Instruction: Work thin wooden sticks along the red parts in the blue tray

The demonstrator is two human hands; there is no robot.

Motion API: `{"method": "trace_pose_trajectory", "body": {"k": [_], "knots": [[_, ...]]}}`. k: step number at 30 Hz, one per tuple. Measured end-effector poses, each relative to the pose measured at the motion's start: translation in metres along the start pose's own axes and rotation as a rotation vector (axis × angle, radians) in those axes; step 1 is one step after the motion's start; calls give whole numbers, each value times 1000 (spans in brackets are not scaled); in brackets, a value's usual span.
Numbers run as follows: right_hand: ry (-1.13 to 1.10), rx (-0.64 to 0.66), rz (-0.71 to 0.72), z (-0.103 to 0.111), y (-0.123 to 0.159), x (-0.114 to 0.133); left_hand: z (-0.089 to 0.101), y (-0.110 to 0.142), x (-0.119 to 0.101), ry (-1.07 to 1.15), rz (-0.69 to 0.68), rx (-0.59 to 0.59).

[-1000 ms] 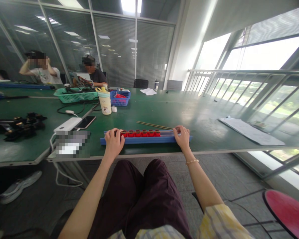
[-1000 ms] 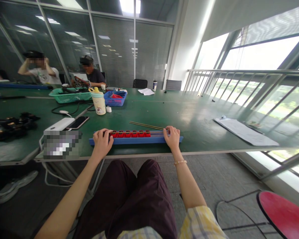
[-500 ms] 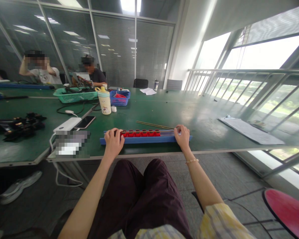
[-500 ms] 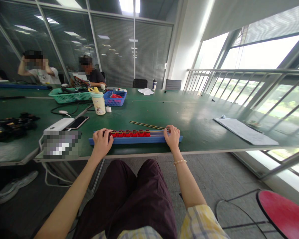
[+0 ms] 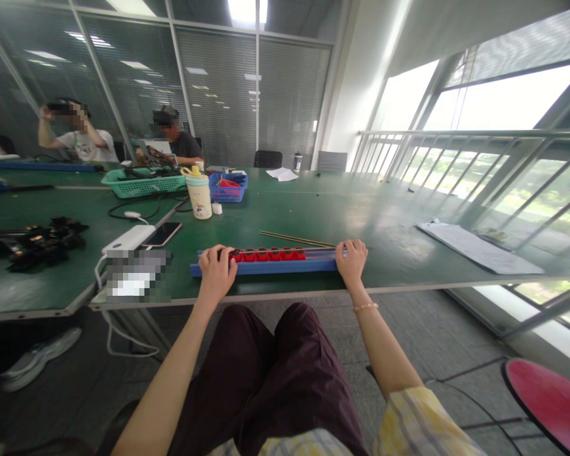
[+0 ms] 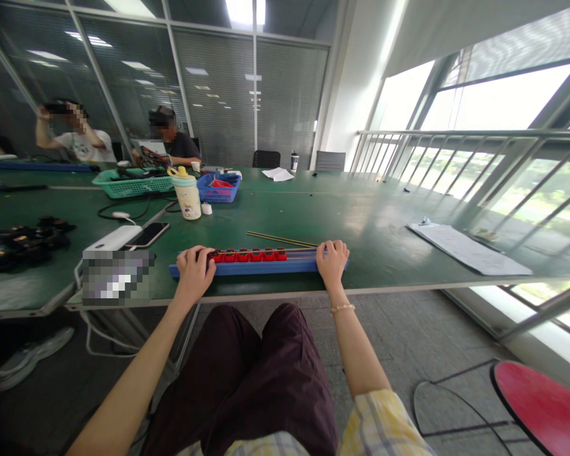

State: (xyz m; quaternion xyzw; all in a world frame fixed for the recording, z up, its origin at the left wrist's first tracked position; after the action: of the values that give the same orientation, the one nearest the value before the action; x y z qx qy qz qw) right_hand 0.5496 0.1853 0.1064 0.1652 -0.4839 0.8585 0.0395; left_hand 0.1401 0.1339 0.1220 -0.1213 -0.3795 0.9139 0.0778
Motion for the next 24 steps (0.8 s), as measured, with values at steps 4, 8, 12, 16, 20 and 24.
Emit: {"method": "trace_pose_trajectory", "body": {"k": [4, 8, 12, 16, 20, 24], "knots": [[12, -37, -27, 2, 1, -4, 0, 0, 1, 1, 7, 1], [20, -38, -52, 0, 0, -7, -1, -1, 3, -10, -1, -10], [42, -47, -75, 0, -1, -9, -1, -2, 3, -13, -12, -16], [53, -95, -130, 5, 0, -13, 0, -1, 3, 4, -9, -20], [30, -122, -194, 8, 0, -19, 0, -1, 3, 8, -3, -14], [15, -150, -226, 9, 1, -26, 0, -1, 4, 3, -2, -14]]}}
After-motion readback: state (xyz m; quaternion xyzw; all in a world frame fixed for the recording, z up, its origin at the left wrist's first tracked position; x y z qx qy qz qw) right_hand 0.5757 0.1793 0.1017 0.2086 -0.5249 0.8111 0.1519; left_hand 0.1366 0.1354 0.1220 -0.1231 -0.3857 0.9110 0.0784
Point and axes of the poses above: each hand's wrist, its own y-axis away from the middle knuckle, its own z-axis out of the back of the hand, x = y × z, the point moved 9 cm from there along -y, towards the middle knuckle
